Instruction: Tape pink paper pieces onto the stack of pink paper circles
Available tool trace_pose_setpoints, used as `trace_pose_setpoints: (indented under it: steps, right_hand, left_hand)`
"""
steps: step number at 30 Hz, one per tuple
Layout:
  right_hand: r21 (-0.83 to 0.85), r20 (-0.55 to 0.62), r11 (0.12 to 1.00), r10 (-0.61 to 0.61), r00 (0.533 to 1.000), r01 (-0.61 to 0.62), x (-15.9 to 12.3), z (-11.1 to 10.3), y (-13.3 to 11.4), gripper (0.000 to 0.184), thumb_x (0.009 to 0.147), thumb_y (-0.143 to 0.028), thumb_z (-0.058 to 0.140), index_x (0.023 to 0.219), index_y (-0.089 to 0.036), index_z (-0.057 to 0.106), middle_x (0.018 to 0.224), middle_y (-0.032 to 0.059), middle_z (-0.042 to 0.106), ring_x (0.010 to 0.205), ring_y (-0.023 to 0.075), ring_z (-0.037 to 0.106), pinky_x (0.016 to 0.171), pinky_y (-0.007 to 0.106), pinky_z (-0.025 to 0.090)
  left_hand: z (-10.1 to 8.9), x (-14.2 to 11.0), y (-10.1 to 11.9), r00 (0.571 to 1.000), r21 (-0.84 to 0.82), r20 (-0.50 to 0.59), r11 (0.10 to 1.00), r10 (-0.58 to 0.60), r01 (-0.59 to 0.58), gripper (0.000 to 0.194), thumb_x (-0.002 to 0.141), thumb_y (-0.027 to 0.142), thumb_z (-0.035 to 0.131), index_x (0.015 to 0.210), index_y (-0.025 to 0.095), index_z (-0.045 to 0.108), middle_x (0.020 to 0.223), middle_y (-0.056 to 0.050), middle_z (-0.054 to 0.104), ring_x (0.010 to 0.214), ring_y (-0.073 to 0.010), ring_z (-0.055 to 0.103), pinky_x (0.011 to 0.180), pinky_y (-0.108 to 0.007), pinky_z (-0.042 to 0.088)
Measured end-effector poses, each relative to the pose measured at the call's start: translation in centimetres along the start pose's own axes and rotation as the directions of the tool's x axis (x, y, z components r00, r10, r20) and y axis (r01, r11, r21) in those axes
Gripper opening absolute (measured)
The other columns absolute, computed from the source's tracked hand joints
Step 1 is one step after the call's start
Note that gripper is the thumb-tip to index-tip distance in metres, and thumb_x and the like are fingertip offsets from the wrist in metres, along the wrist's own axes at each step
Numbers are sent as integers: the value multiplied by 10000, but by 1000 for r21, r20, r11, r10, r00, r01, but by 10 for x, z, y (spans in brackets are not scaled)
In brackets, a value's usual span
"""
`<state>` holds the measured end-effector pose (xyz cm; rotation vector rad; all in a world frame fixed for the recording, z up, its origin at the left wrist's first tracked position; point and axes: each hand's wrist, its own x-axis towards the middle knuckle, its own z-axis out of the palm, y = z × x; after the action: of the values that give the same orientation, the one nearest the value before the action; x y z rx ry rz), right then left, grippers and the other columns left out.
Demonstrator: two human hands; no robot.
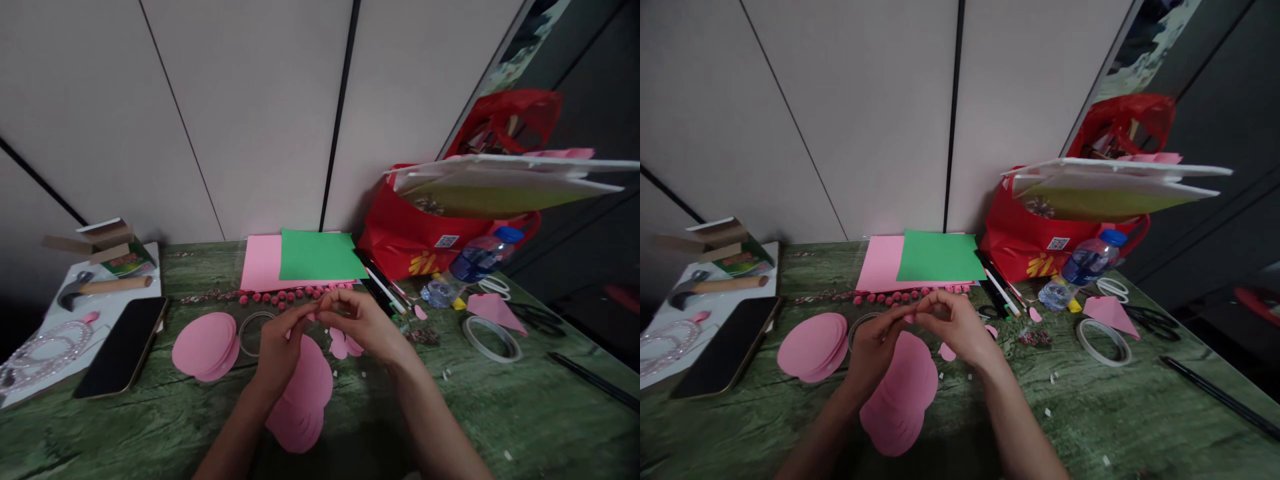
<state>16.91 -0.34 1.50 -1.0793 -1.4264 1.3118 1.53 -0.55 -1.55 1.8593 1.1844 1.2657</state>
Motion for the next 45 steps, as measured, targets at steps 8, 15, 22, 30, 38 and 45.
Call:
trace_pose_setpoints:
  steps: [8, 15, 22, 30, 38, 45]
  right_hand:
    - [-35, 34, 998, 46, 998, -45, -1, -5, 1, 165, 679, -299, 674, 737, -180, 575, 695, -8, 593, 652, 128, 557, 615, 262, 437]
    - [-74, 29, 996, 54, 998, -52, -2, -6, -1, 131, 679, -254, 671, 714, -177, 572, 665, -16, 594, 619, 121, 556, 594, 258, 425]
    - [-81, 34, 996, 31, 999, -28, -3, -6, 0, 122, 686, -251, 667, 713, -180, 571, 673, -15, 601, 631, 124, 560, 599, 260, 422]
    - [-17, 52, 998, 67, 996, -66, -4, -8, -4, 163, 644, -224, 699, 722, -183, 563, 782, 4, 633, 695, 127, 589, 614, 256, 440]
    - [-102, 30, 993, 58, 998, -55, -1, -8, 2, 164, 653, -248, 686, 749, -181, 571, 700, -7, 618, 665, 135, 590, 604, 268, 451]
    - [-120, 17, 991, 64, 998, -61, 0, -8, 2, 193, 640, -290, 689, 734, -175, 565, 670, -9, 614, 635, 139, 590, 606, 278, 457]
  left_hand:
    - [-1, 1, 5, 996, -18, 80, 999, -31, 32, 269, 802, 134, 480, 947, 222, 689, 983, -26, 708, 834, -167, 652, 791, -296, 494]
    - [-2, 2, 6, 995, -33, 90, 998, -51, 54, 254, 799, 161, 493, 941, 224, 694, 951, -20, 716, 780, -163, 655, 761, -291, 502]
    - [-2, 2, 4, 995, -32, 93, 998, -47, 50, 253, 793, 149, 494, 921, 226, 699, 946, -18, 718, 796, -165, 658, 760, -288, 501]
    - [-2, 3, 2, 995, -12, 82, 998, -53, 55, 240, 780, 145, 511, 899, 232, 701, 917, -13, 725, 790, -165, 661, 764, -292, 502]
    - [-2, 2, 4, 993, -20, 112, 999, -40, 43, 246, 784, 149, 499, 902, 221, 703, 933, -20, 722, 797, -164, 660, 767, -291, 502]
    - [-1, 3, 5, 991, -8, 131, 999, -41, 42, 247, 776, 140, 508, 899, 227, 704, 928, -19, 724, 771, -167, 661, 759, -301, 507]
